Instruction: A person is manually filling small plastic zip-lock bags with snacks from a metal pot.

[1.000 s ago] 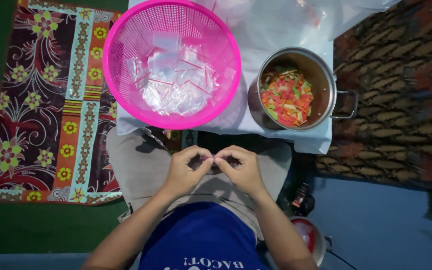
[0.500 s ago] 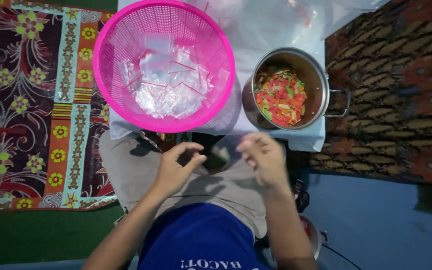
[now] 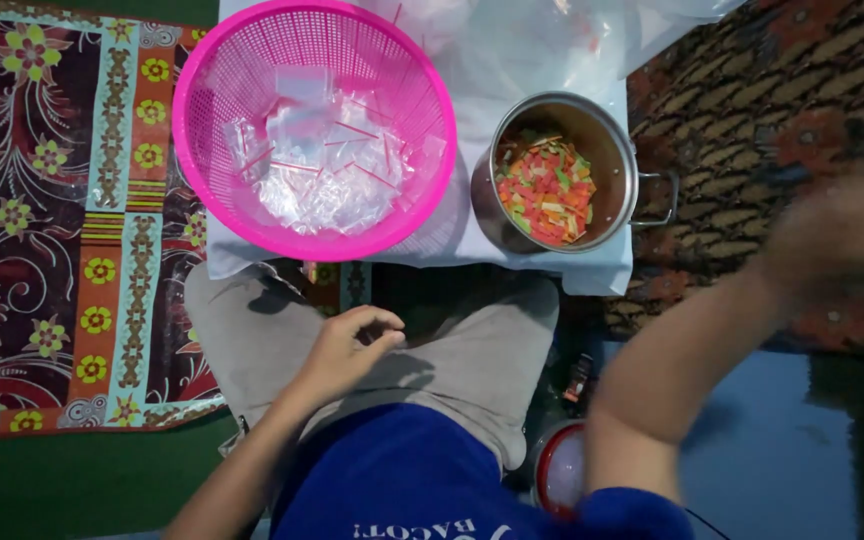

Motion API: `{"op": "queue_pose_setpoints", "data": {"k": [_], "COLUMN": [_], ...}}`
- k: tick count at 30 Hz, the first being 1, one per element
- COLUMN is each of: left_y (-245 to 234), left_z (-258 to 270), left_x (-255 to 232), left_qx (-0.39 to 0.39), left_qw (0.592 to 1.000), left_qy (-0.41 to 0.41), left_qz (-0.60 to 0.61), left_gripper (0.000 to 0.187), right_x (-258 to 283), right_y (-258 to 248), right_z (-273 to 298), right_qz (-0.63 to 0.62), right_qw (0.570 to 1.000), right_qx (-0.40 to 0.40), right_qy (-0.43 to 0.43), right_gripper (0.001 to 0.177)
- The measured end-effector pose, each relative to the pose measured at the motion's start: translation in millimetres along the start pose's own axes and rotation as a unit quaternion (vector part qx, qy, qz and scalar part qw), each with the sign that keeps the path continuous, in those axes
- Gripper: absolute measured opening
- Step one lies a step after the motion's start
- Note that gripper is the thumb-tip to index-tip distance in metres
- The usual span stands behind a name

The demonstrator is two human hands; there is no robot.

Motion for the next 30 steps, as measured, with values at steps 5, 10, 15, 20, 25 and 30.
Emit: {"op": "queue_pose_setpoints", "data": {"k": [5,10,15,20,25,30], "left_y": [-3.2,-20.4,-54.7,-90.9,-83.0,-45.2], "left_z": [2.2,7.2,-1.1,-52.4,-133.4,-195.1], "left_x": [-3.1,-24.8,-90.9,-123.4,-110.9,-62.9], "left_qx": [0.002,-0.002,-0.023,-0.08,-0.068,0.016], "left_qw": [1.0,0.999,0.968,0.941,0.889,0.863], "left_qy": [0.031,0.048,0.243,0.293,0.307,0.282], "left_qz": [-0.004,-0.022,-0.058,-0.148,-0.333,-0.418], "left_gripper": [0.015,0.012,0.009,0.007,0.012,0.035], "right_x": [95.8,175.6,284.2,305.2,300.5,295.5], "right_y": [29.2,-17.8,-84.8,-121.0,-129.0,-133.2], "right_z": [-49.0,-6.9,97.6,223.6,234.7,237.1], "right_qz": [-0.2,-0.41,-0.614,-0.536,-0.449,-0.444], "right_qw": [0.948,0.756,0.427,0.42,0.399,0.396], "right_qx": [0.206,0.361,0.616,0.675,0.689,0.702], "right_qy": [0.135,0.36,0.248,0.282,0.405,0.391], "right_gripper": [0.058,0.015,0.022,0.023,0.025,0.028]}}
Point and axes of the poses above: each hand's wrist, its own z-axis away from the middle knuckle, its own y-axis out of the palm, x = y × z, the point moved 7 cm from there along -z, towards the middle knuckle, and after that the axes turned 15 degrees about -x, right-handed, at the moved point
